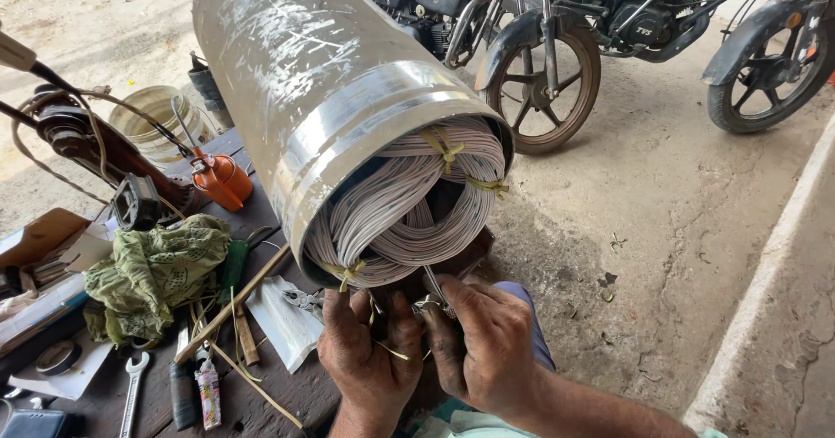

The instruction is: The person works on a large cylindrical electrical coil, using a screwdriver to adjust internal components and a rubber band to secure the windings. They repeatedly manipulate the coil and tools while seated at a cluttered workbench.

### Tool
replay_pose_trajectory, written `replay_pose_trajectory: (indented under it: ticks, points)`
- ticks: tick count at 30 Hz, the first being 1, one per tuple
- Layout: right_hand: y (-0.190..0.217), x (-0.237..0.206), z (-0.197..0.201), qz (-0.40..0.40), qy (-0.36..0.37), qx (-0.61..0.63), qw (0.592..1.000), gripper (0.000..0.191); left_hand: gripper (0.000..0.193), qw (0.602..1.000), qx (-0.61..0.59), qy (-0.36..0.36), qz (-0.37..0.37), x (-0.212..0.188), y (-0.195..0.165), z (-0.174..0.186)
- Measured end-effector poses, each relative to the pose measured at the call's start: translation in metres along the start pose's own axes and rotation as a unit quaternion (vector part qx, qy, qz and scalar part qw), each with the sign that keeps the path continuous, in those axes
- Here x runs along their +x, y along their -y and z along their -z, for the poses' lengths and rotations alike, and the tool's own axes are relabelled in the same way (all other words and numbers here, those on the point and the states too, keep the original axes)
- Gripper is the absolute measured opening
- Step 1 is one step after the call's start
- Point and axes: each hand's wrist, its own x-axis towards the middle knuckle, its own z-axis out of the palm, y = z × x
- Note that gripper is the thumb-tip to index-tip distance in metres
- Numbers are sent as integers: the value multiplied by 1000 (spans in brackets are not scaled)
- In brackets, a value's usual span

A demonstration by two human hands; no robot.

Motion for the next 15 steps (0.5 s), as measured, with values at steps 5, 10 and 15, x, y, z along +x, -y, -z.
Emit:
replay_pose_trajectory:
  ticks: [5, 10, 15]
  points:
    - [-10, -1, 11, 9, 44, -84, 995, 27, 55, 1000, -7, 3, -25, 5, -8, 2]
    - [-8, 2, -3, -1, -17, -18, 1000, 26, 54, 1000, -11, 4, -19, 3, -5, 1]
    - [-8, -1, -8, 27, -19, -77, 996, 29, 56, 998, -56, -2, -7, 1, -1, -1]
